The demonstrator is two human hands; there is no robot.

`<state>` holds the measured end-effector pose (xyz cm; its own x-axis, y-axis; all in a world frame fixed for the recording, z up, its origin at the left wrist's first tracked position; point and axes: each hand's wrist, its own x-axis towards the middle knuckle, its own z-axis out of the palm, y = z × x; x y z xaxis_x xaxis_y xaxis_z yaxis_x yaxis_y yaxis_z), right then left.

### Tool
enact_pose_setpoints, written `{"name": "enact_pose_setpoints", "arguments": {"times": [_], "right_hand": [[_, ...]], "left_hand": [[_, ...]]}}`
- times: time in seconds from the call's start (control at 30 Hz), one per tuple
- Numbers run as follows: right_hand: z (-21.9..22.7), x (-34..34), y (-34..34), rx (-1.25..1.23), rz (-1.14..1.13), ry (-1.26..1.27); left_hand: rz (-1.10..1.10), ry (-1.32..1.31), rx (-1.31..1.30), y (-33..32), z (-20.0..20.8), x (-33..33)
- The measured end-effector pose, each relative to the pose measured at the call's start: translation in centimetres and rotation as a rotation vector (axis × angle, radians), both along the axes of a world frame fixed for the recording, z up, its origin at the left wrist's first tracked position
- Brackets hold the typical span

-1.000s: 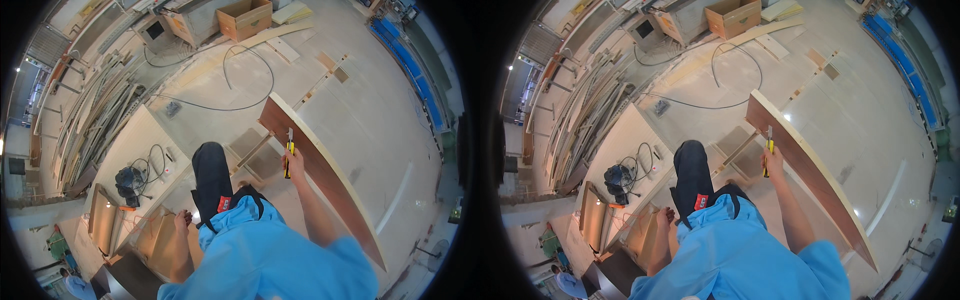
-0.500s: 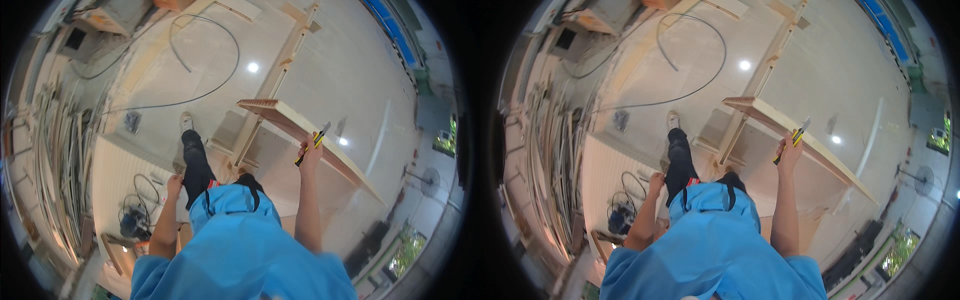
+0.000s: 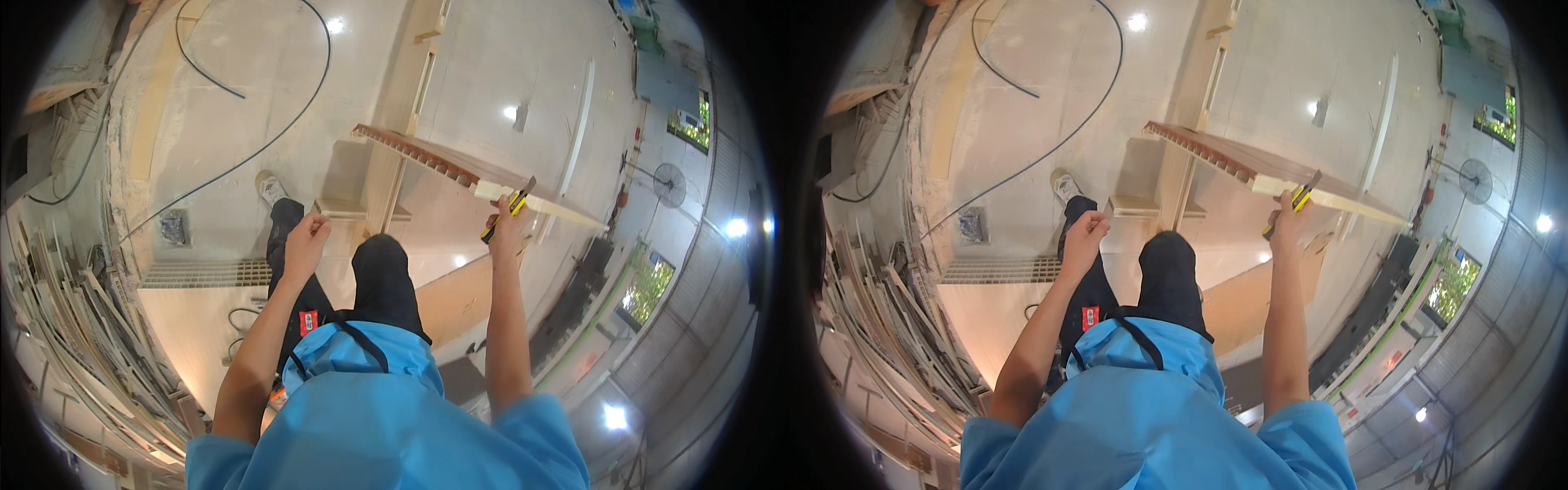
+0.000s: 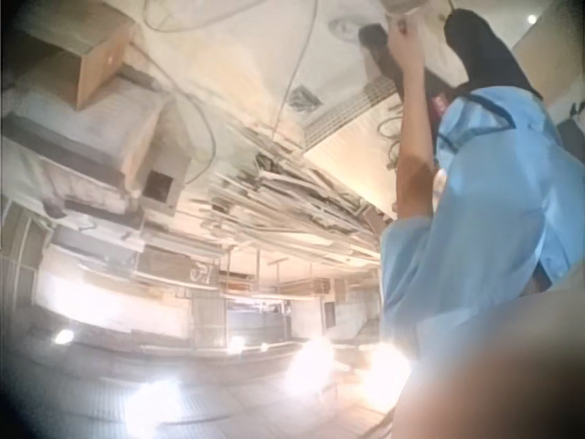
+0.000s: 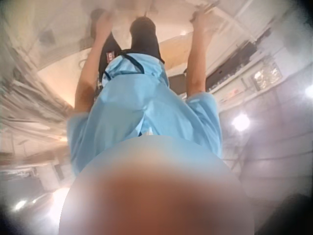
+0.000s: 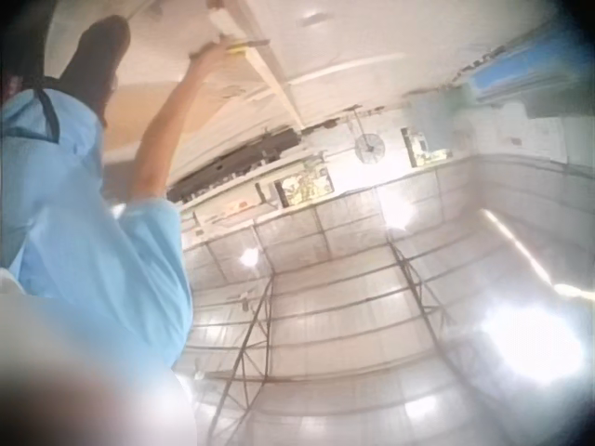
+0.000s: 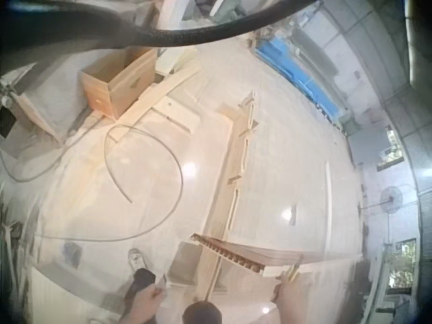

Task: The person uses a yellow utility knife to trim the edges of a long wooden panel with a honeycomb core. They hold the panel with one hand and carefully cut along the edge with the other, then reposition the panel to continue trimming another side.

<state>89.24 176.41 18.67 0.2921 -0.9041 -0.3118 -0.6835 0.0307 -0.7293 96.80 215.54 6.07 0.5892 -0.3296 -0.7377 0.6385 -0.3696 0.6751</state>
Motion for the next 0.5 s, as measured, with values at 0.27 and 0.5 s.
{"name": "enact_pose_setpoints", "arguments": {"times": [0.27,0.5], "right_hand": [[0.3,0.6,0.3,-0.015,-0.018,0.006],[0.1,0.4,1.0,-0.002,-0.094,-0.073]], "left_hand": [[-0.309,-0.121,-0.223,-9.8,6.7,3.0],[-0.46,-0.295,-0.269,-19.4,9.3,6.5]]}}
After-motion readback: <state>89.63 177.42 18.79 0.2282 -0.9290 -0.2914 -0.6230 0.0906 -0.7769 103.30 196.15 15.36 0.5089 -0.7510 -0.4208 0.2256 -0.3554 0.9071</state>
